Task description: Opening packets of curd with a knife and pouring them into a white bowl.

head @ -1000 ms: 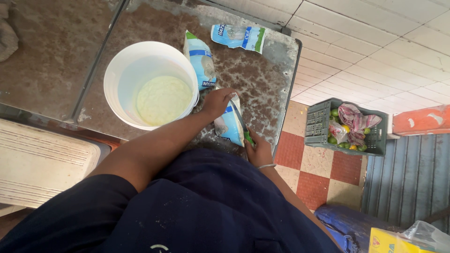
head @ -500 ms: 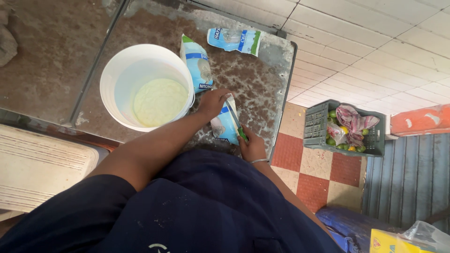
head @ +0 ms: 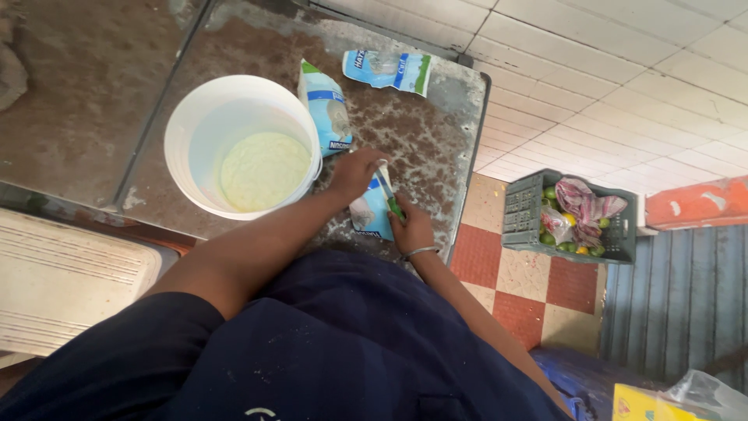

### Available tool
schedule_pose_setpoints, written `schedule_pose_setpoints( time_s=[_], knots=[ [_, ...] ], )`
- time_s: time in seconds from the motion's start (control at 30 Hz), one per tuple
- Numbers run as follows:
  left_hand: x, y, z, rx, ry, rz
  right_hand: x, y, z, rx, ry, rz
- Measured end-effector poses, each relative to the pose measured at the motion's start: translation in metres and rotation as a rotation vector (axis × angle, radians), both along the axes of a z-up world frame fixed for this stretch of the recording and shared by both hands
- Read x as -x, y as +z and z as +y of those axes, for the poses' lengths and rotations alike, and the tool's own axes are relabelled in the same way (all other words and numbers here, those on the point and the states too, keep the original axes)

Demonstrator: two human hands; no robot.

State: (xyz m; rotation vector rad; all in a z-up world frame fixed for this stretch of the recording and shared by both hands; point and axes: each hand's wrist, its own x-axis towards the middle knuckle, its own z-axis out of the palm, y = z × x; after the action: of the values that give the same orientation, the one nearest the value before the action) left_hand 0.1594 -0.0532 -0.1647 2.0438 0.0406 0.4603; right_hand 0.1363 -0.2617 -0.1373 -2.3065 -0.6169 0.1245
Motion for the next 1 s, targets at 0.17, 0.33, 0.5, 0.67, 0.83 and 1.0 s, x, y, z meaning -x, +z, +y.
schedule_pose_setpoints(
  time_s=[0.17,0.33,0.5,0.67,0.83,1.0],
  knots=[
    [0.02,0.039,-0.015,0.065,0.047,-0.053,-0.01,0.012,0.013,-0.054,-0.019,0.012],
    [0.016,0.011,-0.017,0.337,0.342,0.095,-0.013,0.023,0.023,-0.062,-0.038,0.035],
    [0.003,-0.017,-0.011,0.241,0.257,0.09,-0.014,0.029,0.03,-0.029,-0.061,0.019],
    [0.011,0.011,-0.016,0.209,0.223,0.066,-0.028,0.035,0.037,-0.023,-0.111,0.012],
    [0.019,0.033,-0.008,0.087,0.164,-0.016,-0.033,0.052,0.031,-0.073,-0.015,-0.068],
    [0.02,0.037,-0.008,0.022,0.117,-0.113,-0.027,0.06,0.015,0.012,-0.04,-0.006]
  ],
)
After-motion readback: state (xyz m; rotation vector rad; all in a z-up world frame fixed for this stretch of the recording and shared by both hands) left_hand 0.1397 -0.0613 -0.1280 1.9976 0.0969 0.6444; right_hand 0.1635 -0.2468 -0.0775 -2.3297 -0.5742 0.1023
